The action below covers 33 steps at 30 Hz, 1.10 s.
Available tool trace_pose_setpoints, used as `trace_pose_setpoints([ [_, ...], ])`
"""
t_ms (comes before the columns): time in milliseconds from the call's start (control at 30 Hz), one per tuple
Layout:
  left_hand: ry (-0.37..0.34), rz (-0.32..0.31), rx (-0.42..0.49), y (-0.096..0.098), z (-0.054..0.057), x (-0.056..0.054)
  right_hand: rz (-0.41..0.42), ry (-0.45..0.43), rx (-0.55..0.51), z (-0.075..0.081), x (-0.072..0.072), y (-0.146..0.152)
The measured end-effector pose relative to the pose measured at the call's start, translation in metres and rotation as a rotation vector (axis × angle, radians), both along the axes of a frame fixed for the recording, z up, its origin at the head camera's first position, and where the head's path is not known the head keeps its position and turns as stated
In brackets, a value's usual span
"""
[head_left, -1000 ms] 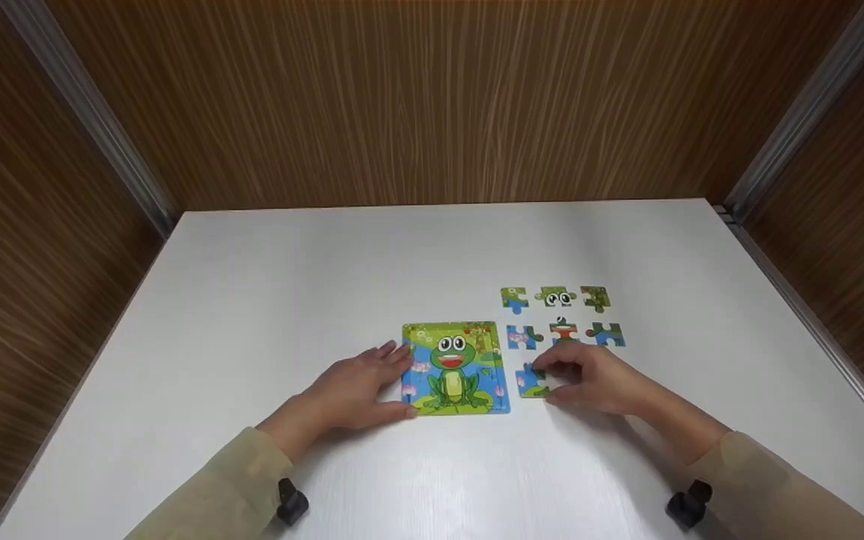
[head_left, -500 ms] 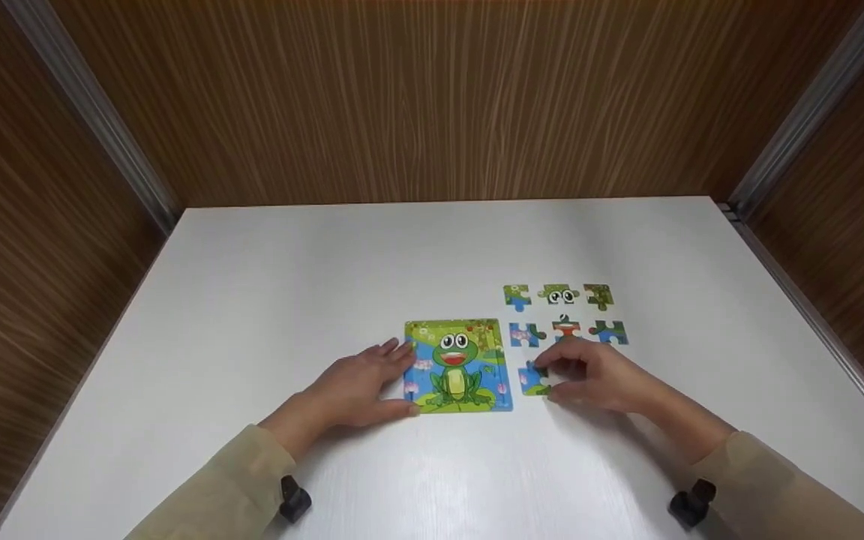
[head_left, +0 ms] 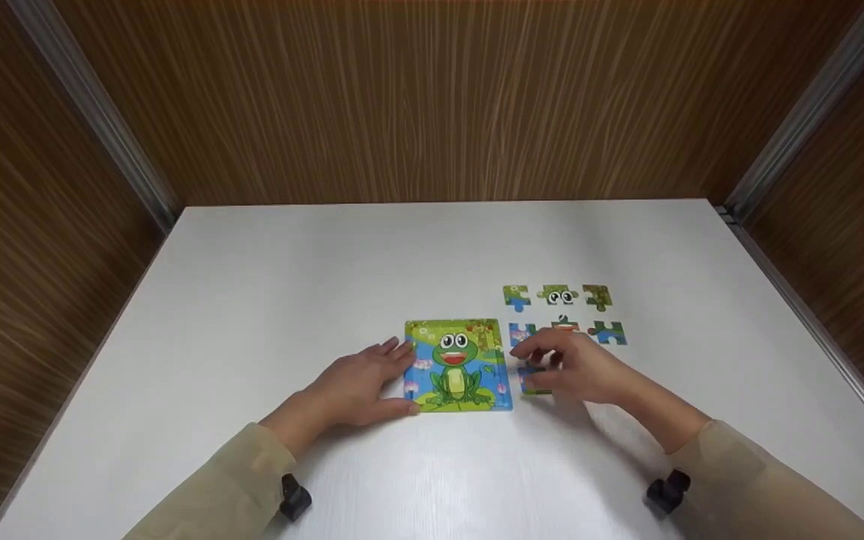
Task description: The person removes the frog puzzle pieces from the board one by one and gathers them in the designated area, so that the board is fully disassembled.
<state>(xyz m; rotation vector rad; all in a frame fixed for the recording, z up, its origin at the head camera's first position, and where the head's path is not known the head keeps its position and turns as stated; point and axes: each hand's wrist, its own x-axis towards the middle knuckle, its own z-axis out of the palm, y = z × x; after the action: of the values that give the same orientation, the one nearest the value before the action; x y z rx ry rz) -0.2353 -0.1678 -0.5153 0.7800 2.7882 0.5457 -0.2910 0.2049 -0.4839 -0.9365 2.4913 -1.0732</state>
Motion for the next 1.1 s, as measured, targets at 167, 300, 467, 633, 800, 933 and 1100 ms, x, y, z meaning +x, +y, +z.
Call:
trace_pose_setpoints([
  [167,-0.001,0.002,-0.009,0.0,0.0,0.0,0.048,-0.015,-0.014,0.003,0.001,-0.021],
  [300,-0.001,0.004,-0.018,0.0,-0.002,0.0,0.083,-0.025,-0.028,0.004,0.003,-0.038],
  [467,0.0,-0.003,-0.006,0.001,-0.003,-0.001,0.118,-0.02,-0.02,-0.002,0.005,-0.055],
  [633,-0.006,0.01,-0.017,0.003,-0.002,-0.001,0.117,-0.039,0.015,-0.01,0.007,-0.064],
  [800,0.017,0.003,-0.037,0.004,0.001,0.0,0.096,-0.059,0.059,-0.013,0.007,-0.068],
  [933,0.046,-0.01,-0.064,0.006,0.007,0.003,0.101,-0.073,0.075,-0.013,0.006,-0.07],
  [1100,0.077,-0.079,-0.067,0.014,0.015,0.008,0.102,-0.091,0.09,-0.012,0.005,-0.069],
])
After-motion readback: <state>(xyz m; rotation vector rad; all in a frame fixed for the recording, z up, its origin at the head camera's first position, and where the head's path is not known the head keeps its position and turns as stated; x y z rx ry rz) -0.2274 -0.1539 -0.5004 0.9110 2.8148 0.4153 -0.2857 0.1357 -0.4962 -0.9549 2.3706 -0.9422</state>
